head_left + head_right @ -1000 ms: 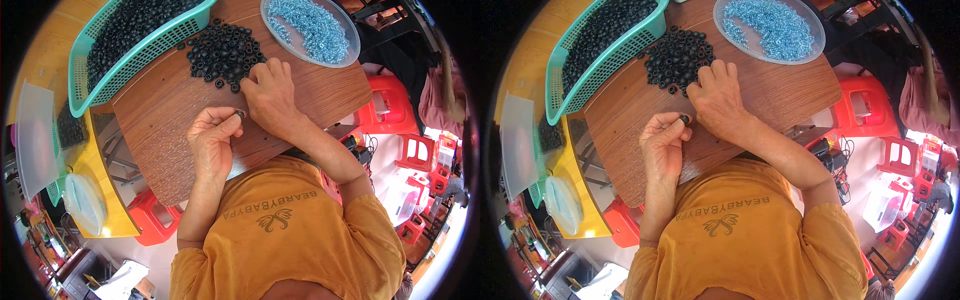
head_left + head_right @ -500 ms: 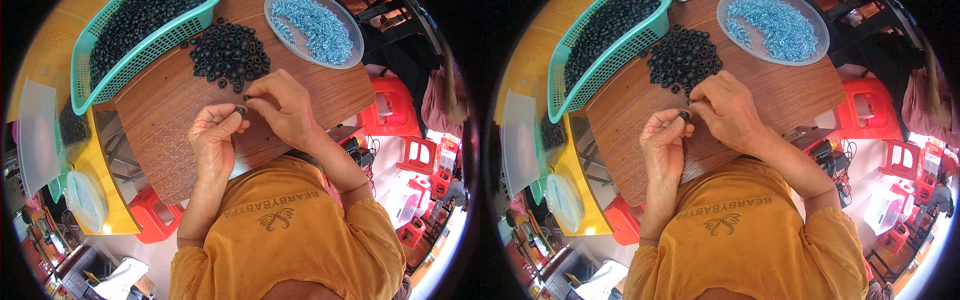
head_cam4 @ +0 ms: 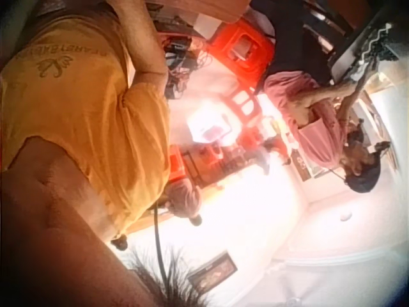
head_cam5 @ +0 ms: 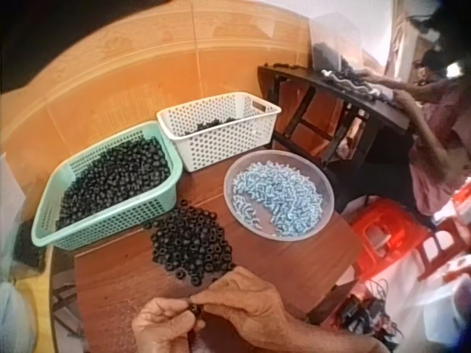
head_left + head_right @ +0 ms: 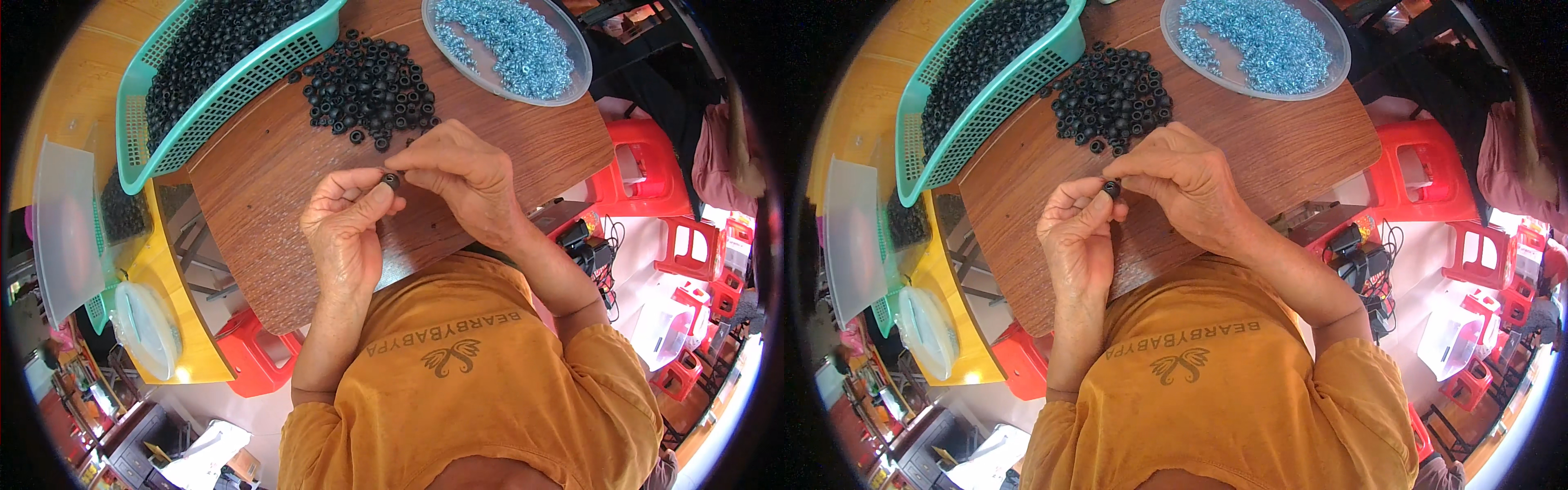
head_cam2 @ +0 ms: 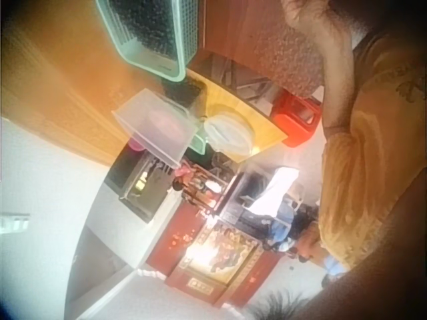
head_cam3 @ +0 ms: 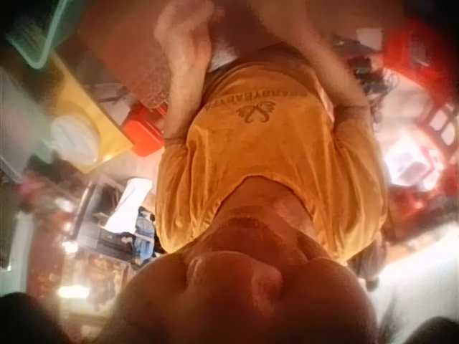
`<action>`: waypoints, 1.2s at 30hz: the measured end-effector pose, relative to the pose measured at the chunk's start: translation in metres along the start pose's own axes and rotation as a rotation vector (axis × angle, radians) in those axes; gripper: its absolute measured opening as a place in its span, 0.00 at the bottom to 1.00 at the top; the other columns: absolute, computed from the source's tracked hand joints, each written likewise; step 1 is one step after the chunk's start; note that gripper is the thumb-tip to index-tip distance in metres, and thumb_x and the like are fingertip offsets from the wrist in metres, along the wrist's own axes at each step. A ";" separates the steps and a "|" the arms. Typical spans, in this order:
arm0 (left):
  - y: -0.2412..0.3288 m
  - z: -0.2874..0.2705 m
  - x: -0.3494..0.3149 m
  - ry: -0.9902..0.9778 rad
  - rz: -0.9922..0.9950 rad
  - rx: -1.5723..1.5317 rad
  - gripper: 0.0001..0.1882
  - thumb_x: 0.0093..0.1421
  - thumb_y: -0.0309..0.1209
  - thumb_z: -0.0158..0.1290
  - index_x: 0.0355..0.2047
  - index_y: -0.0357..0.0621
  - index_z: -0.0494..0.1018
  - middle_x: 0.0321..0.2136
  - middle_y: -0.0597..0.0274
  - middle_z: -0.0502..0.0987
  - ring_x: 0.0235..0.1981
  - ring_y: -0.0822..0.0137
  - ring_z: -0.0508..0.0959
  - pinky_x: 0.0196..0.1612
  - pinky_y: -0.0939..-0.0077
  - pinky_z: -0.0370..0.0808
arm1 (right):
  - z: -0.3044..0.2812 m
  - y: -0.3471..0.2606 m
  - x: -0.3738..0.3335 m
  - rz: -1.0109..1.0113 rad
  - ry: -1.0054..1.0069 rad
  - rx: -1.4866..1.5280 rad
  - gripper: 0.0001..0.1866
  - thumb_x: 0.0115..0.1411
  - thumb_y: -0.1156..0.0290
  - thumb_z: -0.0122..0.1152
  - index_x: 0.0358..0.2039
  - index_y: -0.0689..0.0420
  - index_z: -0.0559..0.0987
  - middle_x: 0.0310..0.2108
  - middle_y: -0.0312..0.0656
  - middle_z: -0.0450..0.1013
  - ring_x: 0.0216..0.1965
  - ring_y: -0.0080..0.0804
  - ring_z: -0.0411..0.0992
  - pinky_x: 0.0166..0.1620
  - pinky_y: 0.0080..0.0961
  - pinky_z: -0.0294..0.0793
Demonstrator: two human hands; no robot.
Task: The person inserts small silver metallic pins into black plastic cylindrical components. They pick up a black component, insert a pin from a nearby tray, and place the assembled unit into a green basket. The process is repeated continuously throughout the clip.
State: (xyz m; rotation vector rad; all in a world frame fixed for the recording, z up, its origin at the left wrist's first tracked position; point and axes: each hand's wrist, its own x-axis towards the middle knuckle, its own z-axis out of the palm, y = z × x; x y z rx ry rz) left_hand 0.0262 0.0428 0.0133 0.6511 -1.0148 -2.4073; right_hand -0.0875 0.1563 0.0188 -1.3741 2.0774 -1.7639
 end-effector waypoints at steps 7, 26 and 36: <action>0.000 0.007 -0.001 -0.001 0.020 0.036 0.08 0.52 0.15 0.56 0.33 0.33 0.72 0.30 0.53 0.78 0.28 0.66 0.79 0.33 0.75 0.79 | -0.004 -0.015 0.000 0.272 0.054 0.149 0.09 0.44 0.80 0.64 0.29 0.56 0.80 0.26 0.35 0.74 0.31 0.29 0.69 0.35 0.25 0.68; -0.003 0.017 -0.005 -0.009 0.119 0.110 0.08 0.51 0.14 0.55 0.32 0.30 0.72 0.30 0.53 0.76 0.27 0.64 0.78 0.33 0.73 0.79 | 0.000 -0.009 -0.006 0.120 0.133 0.093 0.10 0.42 0.80 0.67 0.28 0.58 0.80 0.26 0.37 0.73 0.30 0.31 0.69 0.33 0.23 0.68; -0.001 0.020 -0.004 0.084 0.053 0.087 0.10 0.50 0.13 0.56 0.33 0.34 0.72 0.29 0.59 0.76 0.29 0.73 0.76 0.36 0.83 0.75 | 0.008 -0.006 -0.015 -0.222 0.202 -0.233 0.17 0.40 0.82 0.65 0.35 0.60 0.77 0.31 0.43 0.72 0.31 0.41 0.68 0.32 0.30 0.68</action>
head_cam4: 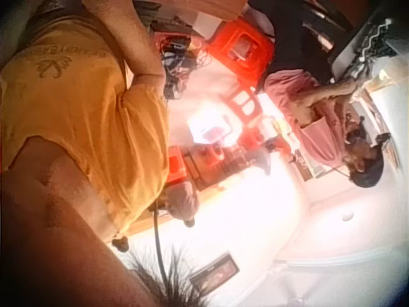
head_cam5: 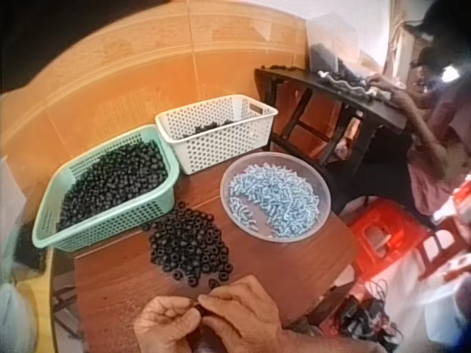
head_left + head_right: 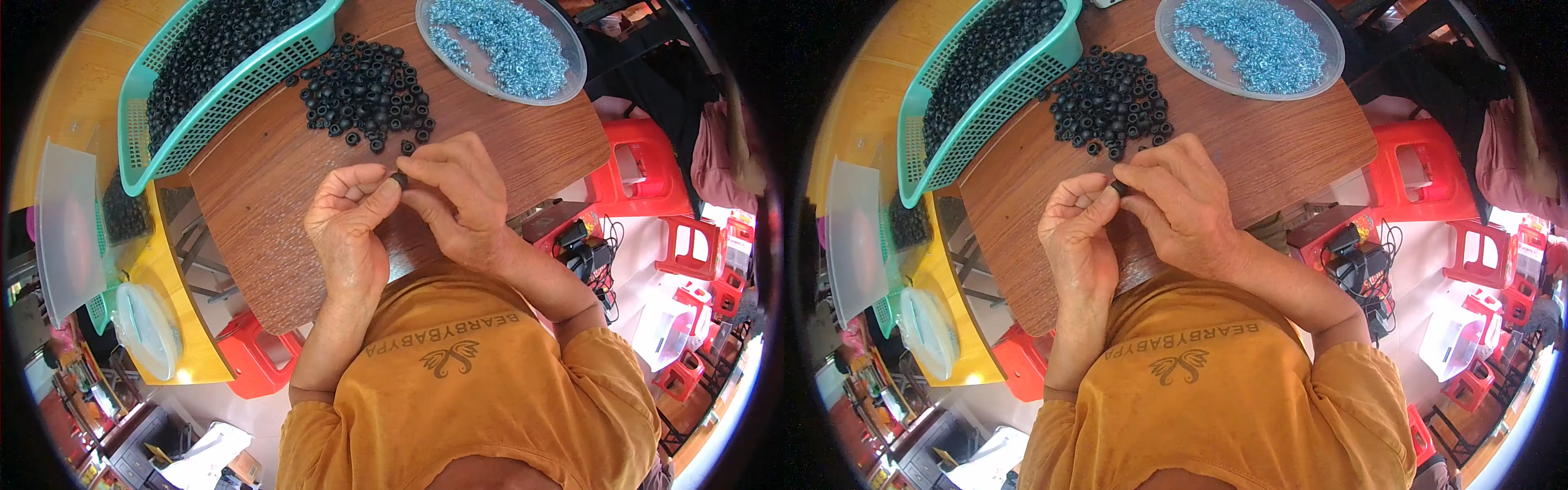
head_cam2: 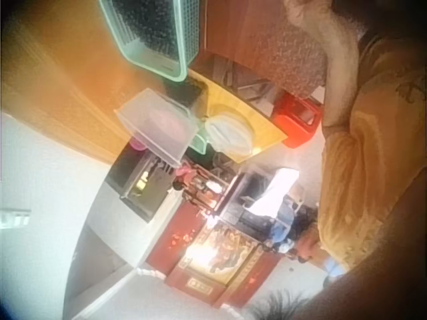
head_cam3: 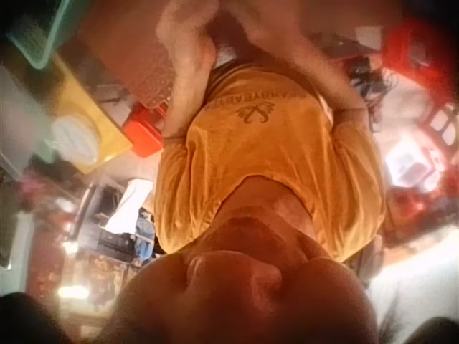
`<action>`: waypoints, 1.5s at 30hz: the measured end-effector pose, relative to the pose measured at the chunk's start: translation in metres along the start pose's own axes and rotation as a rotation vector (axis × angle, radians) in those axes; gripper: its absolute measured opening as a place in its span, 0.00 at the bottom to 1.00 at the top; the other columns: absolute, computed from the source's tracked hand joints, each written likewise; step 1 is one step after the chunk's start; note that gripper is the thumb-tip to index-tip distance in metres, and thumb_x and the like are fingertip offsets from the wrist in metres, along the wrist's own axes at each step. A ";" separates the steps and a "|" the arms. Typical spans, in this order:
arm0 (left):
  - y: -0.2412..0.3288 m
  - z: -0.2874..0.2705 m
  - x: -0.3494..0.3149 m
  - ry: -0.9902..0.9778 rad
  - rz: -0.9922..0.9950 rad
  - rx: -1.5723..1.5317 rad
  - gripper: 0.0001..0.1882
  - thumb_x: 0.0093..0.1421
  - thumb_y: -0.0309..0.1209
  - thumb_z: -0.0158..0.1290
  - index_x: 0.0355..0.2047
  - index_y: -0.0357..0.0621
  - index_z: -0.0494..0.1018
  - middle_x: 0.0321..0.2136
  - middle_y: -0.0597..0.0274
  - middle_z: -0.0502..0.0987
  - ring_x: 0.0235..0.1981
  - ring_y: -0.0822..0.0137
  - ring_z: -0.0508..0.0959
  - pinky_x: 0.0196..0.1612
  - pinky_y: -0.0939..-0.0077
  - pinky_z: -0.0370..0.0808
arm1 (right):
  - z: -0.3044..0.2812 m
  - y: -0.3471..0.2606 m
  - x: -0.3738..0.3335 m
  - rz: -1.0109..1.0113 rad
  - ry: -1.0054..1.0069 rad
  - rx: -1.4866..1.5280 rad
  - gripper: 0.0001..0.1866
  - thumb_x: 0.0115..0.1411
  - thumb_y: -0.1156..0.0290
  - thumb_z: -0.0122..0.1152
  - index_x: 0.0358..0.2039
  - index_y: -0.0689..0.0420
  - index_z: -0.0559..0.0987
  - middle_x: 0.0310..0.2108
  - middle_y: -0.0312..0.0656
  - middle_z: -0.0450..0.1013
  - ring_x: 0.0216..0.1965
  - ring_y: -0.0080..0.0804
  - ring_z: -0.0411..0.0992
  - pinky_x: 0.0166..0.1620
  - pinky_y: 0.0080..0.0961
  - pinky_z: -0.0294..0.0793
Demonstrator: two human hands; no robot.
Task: The person inserts small silver metallic pins into black plastic cylindrical components. They pick up a black component, insert a pin from a nearby tray, and place the assembled unit into a green basket. The process is repeated continuously throughout the clip.
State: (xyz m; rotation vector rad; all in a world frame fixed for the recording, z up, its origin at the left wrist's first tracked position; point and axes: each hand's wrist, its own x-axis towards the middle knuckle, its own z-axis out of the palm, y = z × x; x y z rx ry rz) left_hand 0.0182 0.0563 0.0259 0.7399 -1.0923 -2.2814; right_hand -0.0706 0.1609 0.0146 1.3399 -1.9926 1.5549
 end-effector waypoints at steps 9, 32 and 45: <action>-0.003 0.004 -0.003 -0.056 -0.068 -0.120 0.11 0.49 0.13 0.56 0.33 0.35 0.72 0.30 0.61 0.76 0.31 0.75 0.75 0.38 0.85 0.73 | 0.002 0.004 0.003 -0.143 0.076 -0.041 0.17 0.34 0.82 0.64 0.30 0.65 0.75 0.28 0.46 0.71 0.28 0.41 0.68 0.28 0.29 0.68; -0.005 -0.011 0.013 -0.090 0.658 1.156 0.11 0.52 0.19 0.56 0.37 0.38 0.73 0.30 0.58 0.75 0.31 0.65 0.76 0.36 0.74 0.72 | -0.019 0.027 0.018 -0.060 -0.015 0.009 0.17 0.39 0.81 0.68 0.33 0.65 0.76 0.28 0.43 0.73 0.27 0.36 0.68 0.29 0.27 0.67; -0.013 -0.004 0.048 -0.146 1.074 1.589 0.15 0.42 0.21 0.59 0.34 0.39 0.74 0.31 0.56 0.73 0.33 0.56 0.73 0.34 0.66 0.67 | -0.021 0.115 0.205 -0.105 0.137 -0.353 0.15 0.46 0.74 0.63 0.37 0.62 0.78 0.26 0.43 0.73 0.29 0.31 0.71 0.33 0.26 0.70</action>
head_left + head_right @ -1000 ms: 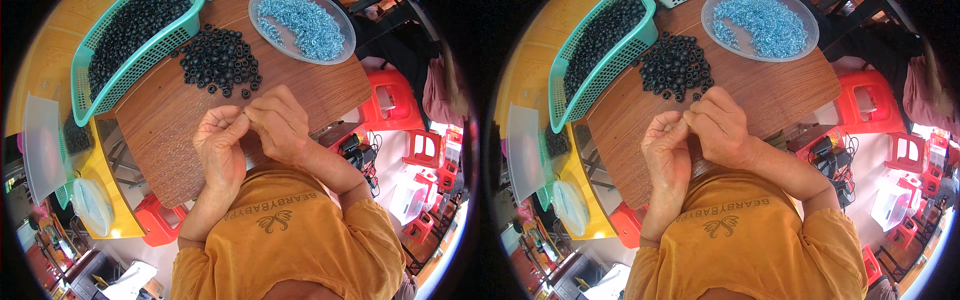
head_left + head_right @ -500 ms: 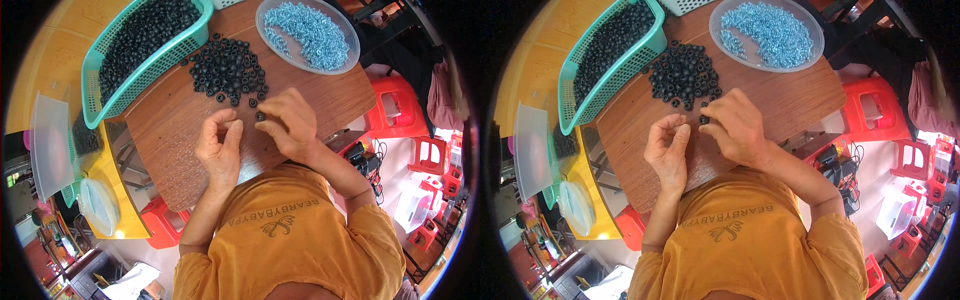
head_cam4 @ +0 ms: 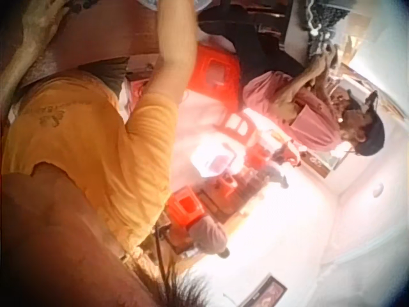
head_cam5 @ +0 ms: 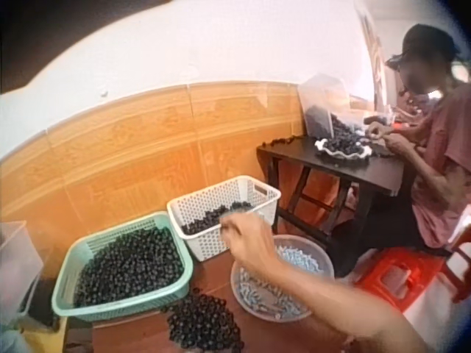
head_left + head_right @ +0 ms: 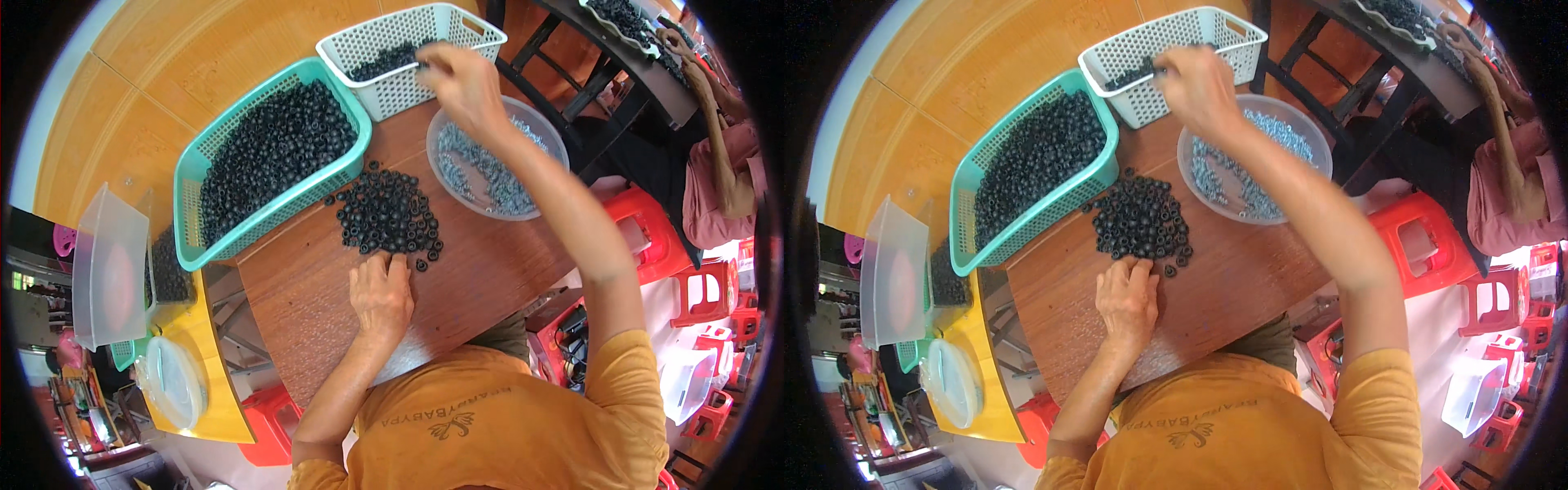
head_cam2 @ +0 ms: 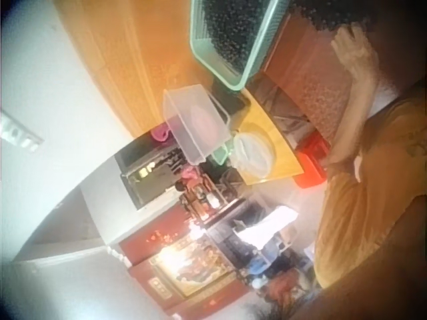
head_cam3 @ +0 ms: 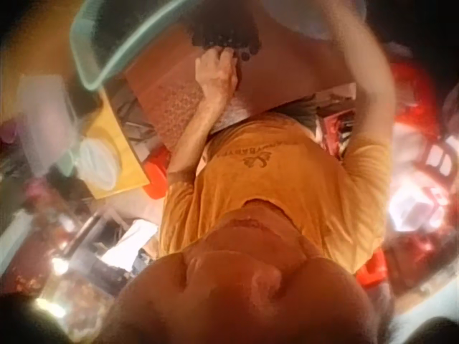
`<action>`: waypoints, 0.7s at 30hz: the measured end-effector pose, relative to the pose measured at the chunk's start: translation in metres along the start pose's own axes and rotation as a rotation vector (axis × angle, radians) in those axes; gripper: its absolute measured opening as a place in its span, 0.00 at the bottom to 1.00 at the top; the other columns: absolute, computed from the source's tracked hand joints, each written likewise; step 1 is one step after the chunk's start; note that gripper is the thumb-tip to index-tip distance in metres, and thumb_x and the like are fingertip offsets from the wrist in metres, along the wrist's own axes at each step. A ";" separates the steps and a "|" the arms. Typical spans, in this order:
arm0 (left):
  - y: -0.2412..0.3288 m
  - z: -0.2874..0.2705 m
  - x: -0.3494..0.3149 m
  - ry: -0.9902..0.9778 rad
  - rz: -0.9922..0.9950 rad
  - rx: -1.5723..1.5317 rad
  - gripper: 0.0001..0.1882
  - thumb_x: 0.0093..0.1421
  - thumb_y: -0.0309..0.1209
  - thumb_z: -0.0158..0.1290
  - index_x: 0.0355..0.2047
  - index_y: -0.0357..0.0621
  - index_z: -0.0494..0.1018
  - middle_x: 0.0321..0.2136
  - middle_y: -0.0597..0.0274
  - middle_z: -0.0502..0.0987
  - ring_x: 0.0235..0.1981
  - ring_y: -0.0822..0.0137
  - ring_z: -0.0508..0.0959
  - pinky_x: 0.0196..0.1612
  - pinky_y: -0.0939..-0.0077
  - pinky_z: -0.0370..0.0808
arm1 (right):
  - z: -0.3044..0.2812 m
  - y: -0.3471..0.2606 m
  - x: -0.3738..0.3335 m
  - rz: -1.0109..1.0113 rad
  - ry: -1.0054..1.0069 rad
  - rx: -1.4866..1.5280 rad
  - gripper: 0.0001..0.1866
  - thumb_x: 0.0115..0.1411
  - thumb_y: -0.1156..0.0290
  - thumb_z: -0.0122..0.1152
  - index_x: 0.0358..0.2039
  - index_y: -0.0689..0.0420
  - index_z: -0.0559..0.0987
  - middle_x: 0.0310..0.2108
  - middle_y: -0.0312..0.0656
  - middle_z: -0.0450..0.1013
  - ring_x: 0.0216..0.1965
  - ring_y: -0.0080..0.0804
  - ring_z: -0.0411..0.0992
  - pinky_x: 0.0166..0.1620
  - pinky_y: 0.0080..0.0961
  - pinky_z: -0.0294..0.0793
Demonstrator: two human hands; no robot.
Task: The person inserts small silver metallic pins into black plastic cylindrical components. They pick up a black component, insert a pin from a nearby tray, and place the assembled unit into a green basket. The process is repeated continuously throughout the clip.
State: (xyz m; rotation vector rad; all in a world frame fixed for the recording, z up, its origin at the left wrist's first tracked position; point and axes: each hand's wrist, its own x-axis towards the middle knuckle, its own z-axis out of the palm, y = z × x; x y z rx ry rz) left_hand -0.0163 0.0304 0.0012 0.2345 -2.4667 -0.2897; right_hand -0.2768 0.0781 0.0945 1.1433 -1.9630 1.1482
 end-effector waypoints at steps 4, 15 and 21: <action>0.002 0.003 0.005 -0.026 0.007 -0.056 0.14 0.42 0.20 0.59 0.33 0.38 0.74 0.30 0.56 0.73 0.32 0.55 0.73 0.34 0.66 0.67 | 0.037 0.050 0.045 0.146 -0.048 -0.148 0.07 0.45 0.78 0.53 0.24 0.71 0.72 0.24 0.62 0.71 0.28 0.55 0.71 0.31 0.44 0.68; 0.002 -0.019 -0.012 -0.046 -0.209 -0.308 0.13 0.45 0.19 0.60 0.32 0.40 0.74 0.28 0.59 0.76 0.25 0.63 0.74 0.28 0.73 0.71 | -0.019 -0.040 -0.083 0.064 -0.347 0.192 0.10 0.51 0.75 0.61 0.35 0.61 0.79 0.24 0.43 0.72 0.30 0.32 0.72 0.34 0.25 0.70; 0.022 0.003 0.000 -0.032 0.023 -0.163 0.15 0.42 0.24 0.62 0.33 0.41 0.73 0.29 0.60 0.74 0.29 0.59 0.73 0.33 0.68 0.67 | -0.047 -0.048 -0.116 0.160 -0.317 0.264 0.04 0.49 0.76 0.61 0.27 0.60 0.80 0.23 0.45 0.73 0.28 0.41 0.70 0.32 0.30 0.70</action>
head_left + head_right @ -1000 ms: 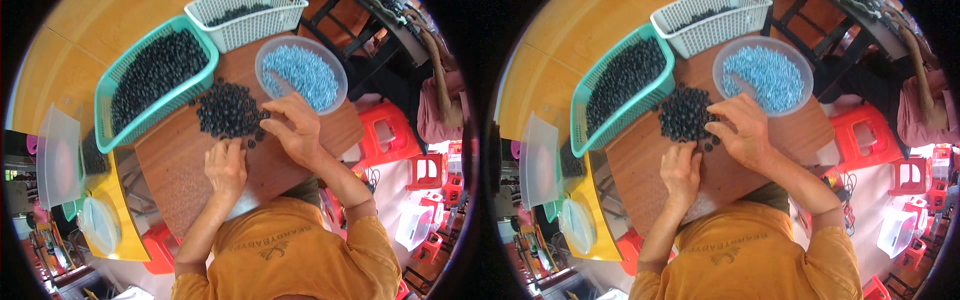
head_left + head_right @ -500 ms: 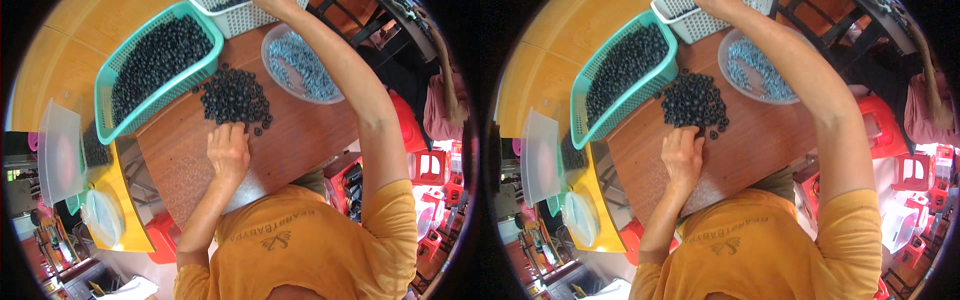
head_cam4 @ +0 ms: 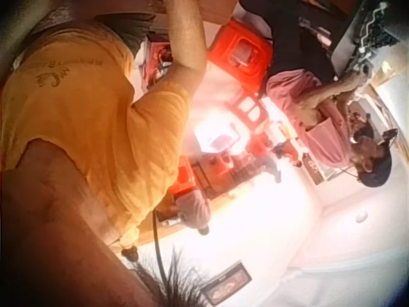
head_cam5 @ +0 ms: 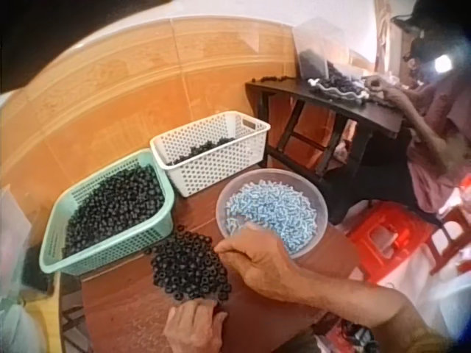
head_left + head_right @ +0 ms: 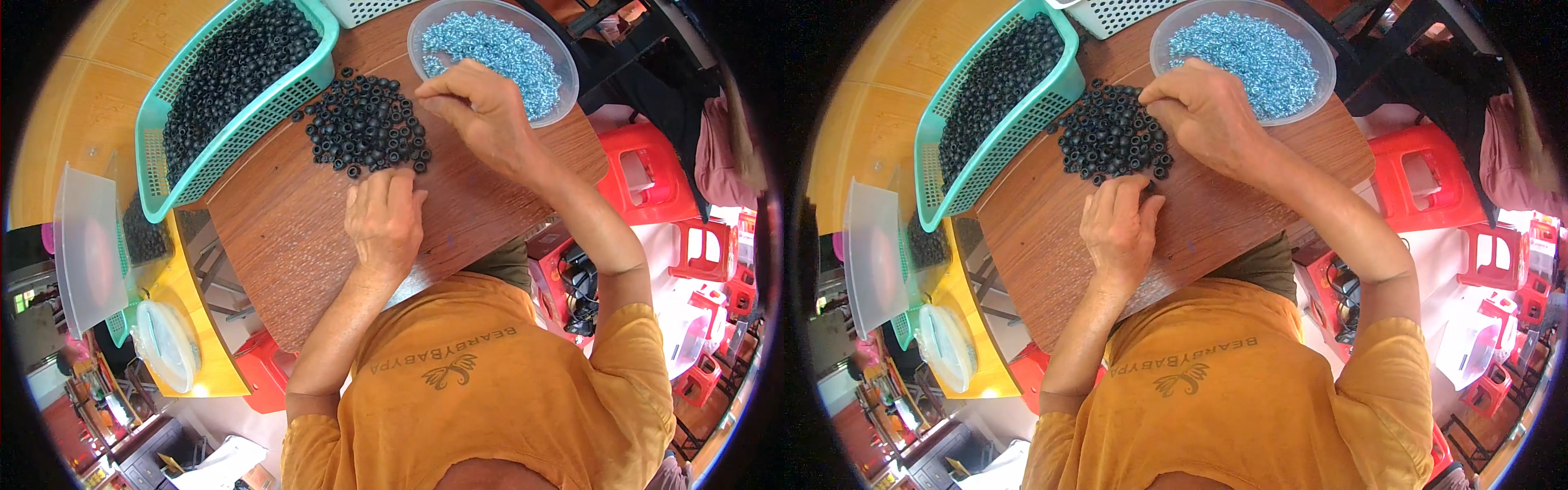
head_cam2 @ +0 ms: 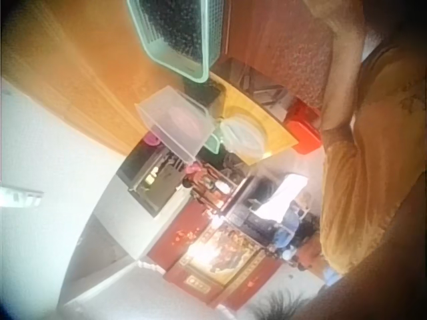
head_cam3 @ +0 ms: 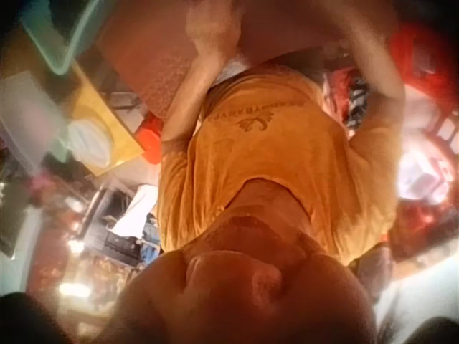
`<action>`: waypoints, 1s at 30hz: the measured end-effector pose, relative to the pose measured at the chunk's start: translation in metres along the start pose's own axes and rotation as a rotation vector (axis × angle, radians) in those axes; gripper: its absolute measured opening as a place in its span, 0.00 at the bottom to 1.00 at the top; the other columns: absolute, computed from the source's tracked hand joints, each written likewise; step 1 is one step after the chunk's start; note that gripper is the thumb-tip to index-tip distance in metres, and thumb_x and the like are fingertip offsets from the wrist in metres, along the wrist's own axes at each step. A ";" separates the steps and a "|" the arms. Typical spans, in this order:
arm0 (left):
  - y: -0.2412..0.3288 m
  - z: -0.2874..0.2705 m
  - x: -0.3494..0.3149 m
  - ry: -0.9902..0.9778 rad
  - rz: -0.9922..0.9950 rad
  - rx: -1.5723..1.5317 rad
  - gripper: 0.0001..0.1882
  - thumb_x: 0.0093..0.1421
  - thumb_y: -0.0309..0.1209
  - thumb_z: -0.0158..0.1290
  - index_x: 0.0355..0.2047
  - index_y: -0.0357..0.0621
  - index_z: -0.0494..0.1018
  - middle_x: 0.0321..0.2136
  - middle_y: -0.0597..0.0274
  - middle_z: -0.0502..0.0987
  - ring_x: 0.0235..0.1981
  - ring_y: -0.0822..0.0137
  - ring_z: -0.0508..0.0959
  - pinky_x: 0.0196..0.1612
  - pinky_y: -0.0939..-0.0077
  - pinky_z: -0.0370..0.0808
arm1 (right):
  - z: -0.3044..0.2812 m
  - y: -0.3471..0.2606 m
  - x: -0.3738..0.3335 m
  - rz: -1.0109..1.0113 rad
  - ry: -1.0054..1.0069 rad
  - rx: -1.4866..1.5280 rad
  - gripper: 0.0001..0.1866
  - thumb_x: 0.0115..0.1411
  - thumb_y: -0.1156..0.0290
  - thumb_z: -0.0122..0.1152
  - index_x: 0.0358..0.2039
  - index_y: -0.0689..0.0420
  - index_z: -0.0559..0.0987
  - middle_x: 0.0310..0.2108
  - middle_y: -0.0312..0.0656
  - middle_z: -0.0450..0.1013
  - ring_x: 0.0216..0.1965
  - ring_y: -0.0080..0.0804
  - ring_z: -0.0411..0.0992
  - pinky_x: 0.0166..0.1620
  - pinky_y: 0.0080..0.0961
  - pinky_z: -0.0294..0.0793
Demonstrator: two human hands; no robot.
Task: The person inserts small silver metallic pins into black plastic cylindrical components. They pick up a black component, insert a pin from a nearby tray, and place the assembled unit into a green basket. The process is repeated continuously throughout the clip.
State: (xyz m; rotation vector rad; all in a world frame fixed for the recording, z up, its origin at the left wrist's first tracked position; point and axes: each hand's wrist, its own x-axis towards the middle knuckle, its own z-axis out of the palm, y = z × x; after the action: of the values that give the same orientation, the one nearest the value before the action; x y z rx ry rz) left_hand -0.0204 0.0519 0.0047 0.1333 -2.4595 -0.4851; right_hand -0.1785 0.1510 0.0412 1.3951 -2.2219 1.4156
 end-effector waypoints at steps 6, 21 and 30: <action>0.000 0.015 0.003 -0.086 0.020 0.170 0.14 0.42 0.23 0.60 0.32 0.42 0.73 0.23 0.59 0.69 0.25 0.57 0.69 0.31 0.67 0.64 | -0.006 -0.012 -0.018 -0.035 0.063 0.109 0.04 0.48 0.79 0.62 0.27 0.60 0.79 0.22 0.42 0.73 0.27 0.37 0.70 0.31 0.29 0.69; -0.001 -0.027 -0.005 0.061 -1.005 -1.386 0.07 0.56 0.19 0.53 0.36 0.31 0.73 0.30 0.56 0.77 0.26 0.69 0.77 0.31 0.79 0.76 | 0.030 -0.044 -0.069 0.118 0.038 0.330 0.07 0.45 0.79 0.63 0.28 0.59 0.79 0.27 0.36 0.74 0.30 0.34 0.68 0.33 0.28 0.68; 0.008 -0.031 -0.010 0.110 -0.964 -1.415 0.10 0.51 0.14 0.56 0.35 0.30 0.73 0.30 0.57 0.77 0.29 0.70 0.77 0.36 0.77 0.79 | 0.038 -0.047 -0.074 0.023 0.102 0.248 0.08 0.43 0.81 0.63 0.27 0.58 0.79 0.28 0.37 0.73 0.32 0.35 0.68 0.33 0.28 0.69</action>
State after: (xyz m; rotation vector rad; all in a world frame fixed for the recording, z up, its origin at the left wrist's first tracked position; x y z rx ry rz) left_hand 0.0062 0.0516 0.0251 0.6823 -1.2791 -2.3202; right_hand -0.0891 0.1617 0.0089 1.3352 -2.0624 1.7790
